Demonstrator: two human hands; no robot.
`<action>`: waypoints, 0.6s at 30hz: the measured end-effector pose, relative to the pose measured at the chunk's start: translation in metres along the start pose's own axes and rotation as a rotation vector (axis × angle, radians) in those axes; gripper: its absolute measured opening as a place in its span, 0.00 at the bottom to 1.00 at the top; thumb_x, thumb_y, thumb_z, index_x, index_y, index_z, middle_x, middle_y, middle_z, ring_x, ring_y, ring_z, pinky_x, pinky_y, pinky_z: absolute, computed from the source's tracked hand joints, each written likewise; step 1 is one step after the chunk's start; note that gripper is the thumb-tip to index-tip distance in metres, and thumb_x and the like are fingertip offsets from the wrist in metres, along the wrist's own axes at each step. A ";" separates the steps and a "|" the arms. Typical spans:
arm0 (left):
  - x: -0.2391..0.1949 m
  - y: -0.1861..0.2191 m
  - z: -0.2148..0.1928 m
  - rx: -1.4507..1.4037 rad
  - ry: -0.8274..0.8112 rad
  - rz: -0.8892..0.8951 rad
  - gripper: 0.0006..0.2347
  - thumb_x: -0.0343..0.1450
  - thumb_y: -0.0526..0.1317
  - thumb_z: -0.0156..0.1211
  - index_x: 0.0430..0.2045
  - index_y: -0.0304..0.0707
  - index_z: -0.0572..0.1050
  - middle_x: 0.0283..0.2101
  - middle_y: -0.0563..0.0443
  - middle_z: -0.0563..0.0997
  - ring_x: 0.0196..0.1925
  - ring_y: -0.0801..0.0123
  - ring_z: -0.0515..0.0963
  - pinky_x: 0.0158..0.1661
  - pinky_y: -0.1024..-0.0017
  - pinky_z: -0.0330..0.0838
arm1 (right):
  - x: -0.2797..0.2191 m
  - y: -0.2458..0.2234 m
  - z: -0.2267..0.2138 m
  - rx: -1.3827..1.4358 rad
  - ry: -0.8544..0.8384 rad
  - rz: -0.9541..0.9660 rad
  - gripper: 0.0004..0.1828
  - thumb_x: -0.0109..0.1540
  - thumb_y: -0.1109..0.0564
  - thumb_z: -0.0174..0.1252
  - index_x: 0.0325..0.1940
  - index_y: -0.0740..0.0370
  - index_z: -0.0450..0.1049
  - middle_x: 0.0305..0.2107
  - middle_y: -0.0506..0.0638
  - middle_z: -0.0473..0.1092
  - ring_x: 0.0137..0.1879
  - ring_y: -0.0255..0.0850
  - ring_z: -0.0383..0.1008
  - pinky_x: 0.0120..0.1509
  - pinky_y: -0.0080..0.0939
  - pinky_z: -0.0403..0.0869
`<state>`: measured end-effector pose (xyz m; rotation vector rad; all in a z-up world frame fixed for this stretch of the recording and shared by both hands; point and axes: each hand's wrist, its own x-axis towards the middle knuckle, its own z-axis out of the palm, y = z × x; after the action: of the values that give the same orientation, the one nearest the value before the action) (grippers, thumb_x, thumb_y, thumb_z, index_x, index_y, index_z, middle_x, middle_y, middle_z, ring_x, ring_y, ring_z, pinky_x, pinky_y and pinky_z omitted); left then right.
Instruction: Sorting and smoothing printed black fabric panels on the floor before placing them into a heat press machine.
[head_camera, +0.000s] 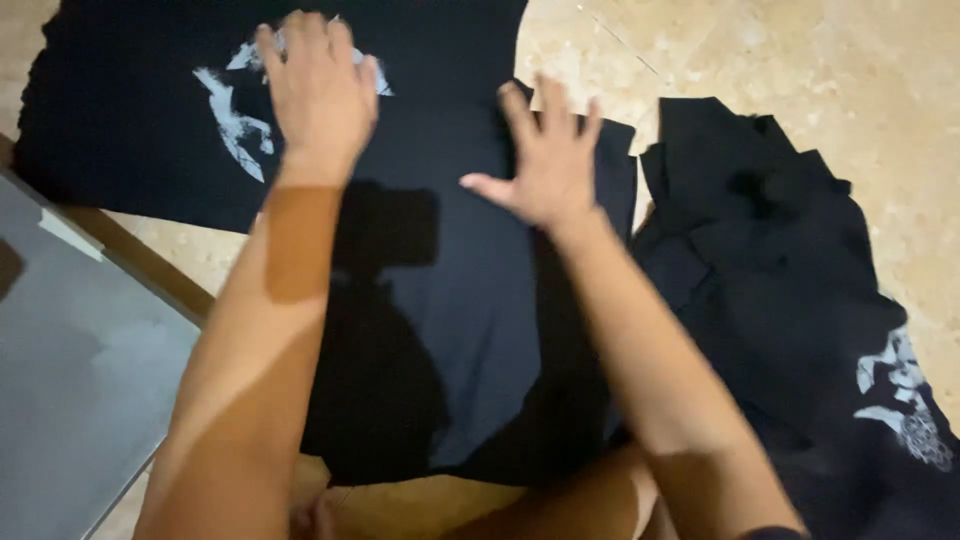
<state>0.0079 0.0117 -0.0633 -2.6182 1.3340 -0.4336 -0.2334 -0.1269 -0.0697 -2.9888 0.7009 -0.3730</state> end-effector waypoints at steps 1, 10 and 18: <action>-0.013 0.015 -0.017 -0.170 0.088 0.063 0.21 0.81 0.51 0.50 0.58 0.28 0.73 0.60 0.31 0.72 0.64 0.44 0.66 0.62 0.43 0.52 | -0.012 -0.022 -0.001 -0.025 -0.032 0.051 0.56 0.59 0.12 0.47 0.77 0.51 0.57 0.70 0.67 0.52 0.76 0.61 0.55 0.72 0.80 0.48; -0.209 0.059 -0.035 -0.463 -0.057 -0.075 0.29 0.75 0.49 0.54 0.73 0.37 0.60 0.74 0.32 0.59 0.76 0.45 0.56 0.69 0.41 0.47 | -0.154 -0.087 -0.022 0.160 -0.364 0.494 0.42 0.70 0.30 0.37 0.83 0.51 0.43 0.77 0.63 0.42 0.83 0.53 0.40 0.81 0.70 0.40; -0.347 0.055 -0.042 -0.265 -0.025 -0.248 0.30 0.74 0.55 0.49 0.71 0.42 0.62 0.73 0.38 0.62 0.75 0.49 0.60 0.68 0.43 0.54 | -0.245 -0.107 -0.072 0.041 -0.700 0.487 0.46 0.67 0.22 0.24 0.83 0.45 0.33 0.79 0.59 0.32 0.84 0.55 0.27 0.79 0.78 0.35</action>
<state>-0.2414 0.2603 -0.1008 -3.0123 1.1313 -0.2706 -0.4175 0.0782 -0.0434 -2.4932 1.2195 0.6322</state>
